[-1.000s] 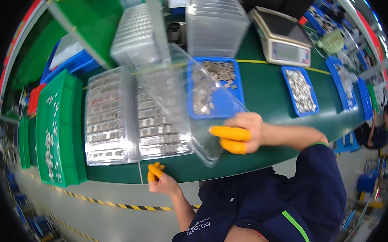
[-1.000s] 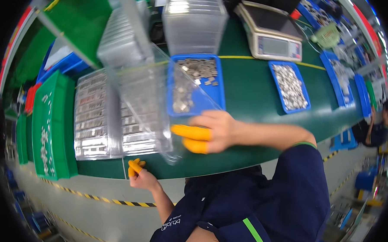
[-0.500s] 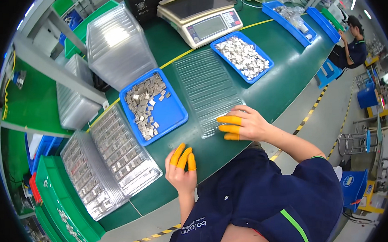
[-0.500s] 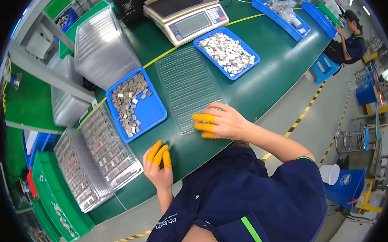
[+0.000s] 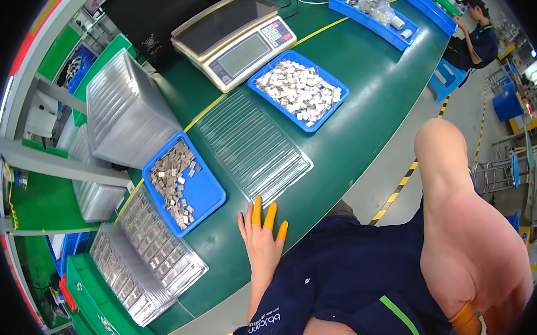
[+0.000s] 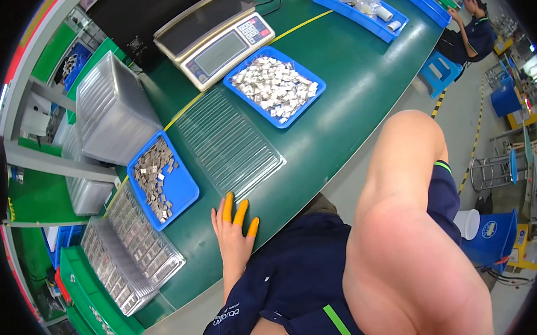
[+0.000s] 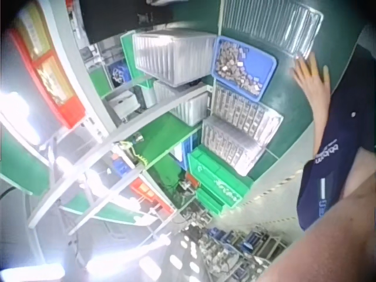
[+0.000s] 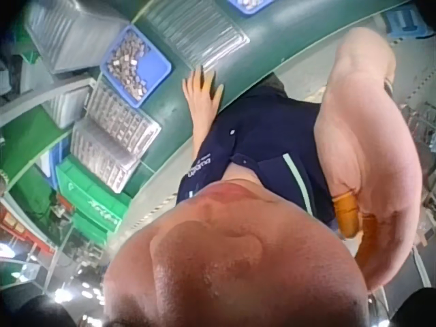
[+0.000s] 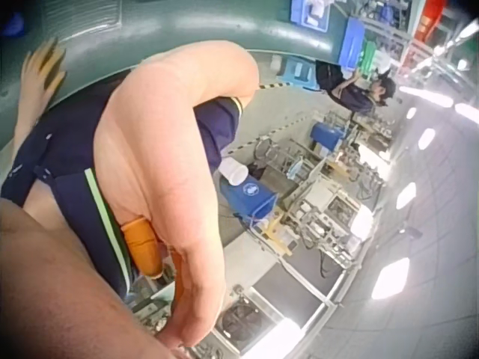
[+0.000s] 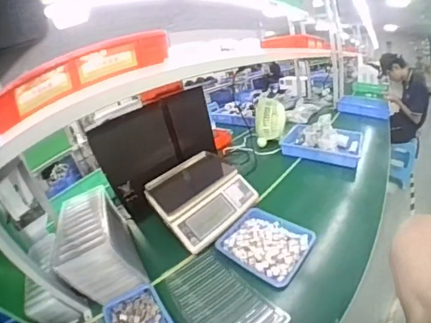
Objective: The person assembles small metallic components by hand at a factory workstation. They pick up a base piece and a white insert, press them together, and place the finished unit into a clear plastic tray. The process is repeated continuously, filling the tray with assembled parts.
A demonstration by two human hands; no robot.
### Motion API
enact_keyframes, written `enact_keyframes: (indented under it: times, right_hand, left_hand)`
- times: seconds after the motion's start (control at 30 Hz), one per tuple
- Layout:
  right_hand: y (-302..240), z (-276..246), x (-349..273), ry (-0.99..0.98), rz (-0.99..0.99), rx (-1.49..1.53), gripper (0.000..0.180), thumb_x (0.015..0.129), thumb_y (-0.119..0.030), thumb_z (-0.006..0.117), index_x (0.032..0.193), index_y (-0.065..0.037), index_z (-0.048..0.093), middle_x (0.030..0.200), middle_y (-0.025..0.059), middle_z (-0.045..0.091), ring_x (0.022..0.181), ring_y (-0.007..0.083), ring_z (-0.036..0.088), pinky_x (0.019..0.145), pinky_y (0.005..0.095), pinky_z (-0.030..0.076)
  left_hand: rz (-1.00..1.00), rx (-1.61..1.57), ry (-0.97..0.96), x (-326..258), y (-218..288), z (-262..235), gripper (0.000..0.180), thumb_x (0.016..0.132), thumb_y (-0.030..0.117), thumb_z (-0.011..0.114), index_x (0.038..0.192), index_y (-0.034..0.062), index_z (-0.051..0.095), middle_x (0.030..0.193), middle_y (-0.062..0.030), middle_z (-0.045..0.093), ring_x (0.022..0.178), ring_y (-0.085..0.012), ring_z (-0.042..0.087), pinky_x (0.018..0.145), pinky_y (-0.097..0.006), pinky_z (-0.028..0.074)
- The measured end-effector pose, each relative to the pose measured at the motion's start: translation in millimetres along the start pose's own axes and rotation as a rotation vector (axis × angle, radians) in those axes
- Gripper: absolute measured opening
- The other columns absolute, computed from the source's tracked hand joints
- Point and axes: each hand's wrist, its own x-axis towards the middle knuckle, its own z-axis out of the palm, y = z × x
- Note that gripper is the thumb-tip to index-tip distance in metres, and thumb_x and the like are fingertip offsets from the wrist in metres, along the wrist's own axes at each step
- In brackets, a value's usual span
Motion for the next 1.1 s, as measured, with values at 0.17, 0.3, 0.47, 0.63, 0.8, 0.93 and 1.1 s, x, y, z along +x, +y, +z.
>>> enact_keyframes:
  times: [0.17, 0.3, 0.47, 0.63, 0.8, 0.93, 1.1]
  right_hand:
    - [5.6, -42.2, -8.5, 0.022, 0.161, 0.330, 0.030, 0.095, -0.008, 0.038, 0.120, 0.000, 0.051, 0.125, 0.0114, 0.051, 0.121, 0.0205, 0.044, 0.108, 0.0315, 0.034]
    - [49.6, -71.3, -65.5, 0.023, -0.205, -0.045, 0.023, 0.094, -0.010, 0.039, 0.111, -0.004, 0.053, 0.121, 0.0064, 0.054, 0.115, 0.0149, 0.047, 0.101, 0.0270, 0.034]
    - [94.6, -204.9, -216.7, -0.714, 0.292, -0.618, 0.039, 0.069, -0.014, 0.065, 0.107, -0.009, 0.059, 0.111, 0.0112, 0.058, 0.105, 0.0282, 0.053, 0.092, 0.0409, 0.041]
    - [213.6, -344.6, -307.1, -1.060, 0.804, -1.401, 0.086, 0.061, -0.034, 0.080, 0.133, -0.014, 0.037, 0.133, 0.0202, 0.038, 0.122, 0.0419, 0.035, 0.099, 0.0516, 0.032]
    - [292.2, -432.5, -349.4, -1.063, 1.719, -1.815, 0.122, 0.054, -0.054, 0.082, 0.146, -0.024, 0.007, 0.143, 0.0243, 0.028, 0.133, 0.0480, 0.018, 0.102, 0.0641, 0.018]
    - [308.5, -415.8, -372.6, -1.358, 1.617, -1.816, 0.125, 0.053, -0.054, 0.082, 0.146, -0.029, 0.003, 0.140, 0.0234, 0.034, 0.129, 0.0493, 0.025, 0.102, 0.0643, 0.016]
    - [323.1, -413.8, -410.1, -1.768, 1.544, -1.559, 0.044, 0.083, -0.039, 0.059, 0.118, -0.014, 0.055, 0.117, 0.0185, 0.059, 0.113, 0.0290, 0.055, 0.101, 0.0612, 0.023]
  left_hand:
    - [0.063, -0.033, 0.055, 6.8, 21.6, 21.6, 0.036, 0.073, 0.011, 0.070, 0.107, 0.0047, 0.062, 0.123, -0.0117, 0.053, 0.118, -0.0333, 0.044, 0.103, -0.052, 0.030]
    - [0.048, -0.112, 0.156, 2.2, 24.9, 34.5, 0.035, 0.070, 0.007, 0.070, 0.104, 0.0037, 0.063, 0.110, -0.0107, 0.061, 0.106, -0.0329, 0.054, 0.092, -0.042, 0.043]
    - [-0.079, 0.000, 0.198, 8.7, 28.8, 32.9, 0.060, 0.068, 0.017, 0.071, 0.121, -0.0002, 0.048, 0.127, -0.0223, 0.045, 0.118, -0.0421, 0.042, 0.098, -0.046, 0.036]
    - [-0.304, 0.098, 0.066, 23.4, 39.7, 27.9, 0.082, 0.067, 0.028, 0.070, 0.132, -0.0027, 0.032, 0.142, -0.0286, 0.023, 0.133, -0.0467, 0.016, 0.106, -0.051, 0.022]
    - [-0.355, 0.130, 0.040, 24.6, 37.3, 30.5, 0.082, 0.065, 0.030, 0.071, 0.131, -0.0023, 0.035, 0.143, -0.0265, 0.024, 0.133, -0.0459, 0.018, 0.106, -0.051, 0.023]
    - [-0.468, 0.128, 0.012, 30.3, 42.3, 27.7, 0.077, 0.066, 0.029, 0.068, 0.132, 0.0022, 0.038, 0.144, -0.0215, 0.028, 0.133, -0.0425, 0.021, 0.108, -0.048, 0.023]
    - [-0.520, 0.157, 0.066, 32.8, 44.5, 30.3, 0.083, 0.056, 0.013, 0.073, 0.131, 0.0050, 0.039, 0.143, -0.0194, 0.029, 0.132, -0.0381, 0.027, 0.107, -0.041, 0.028]
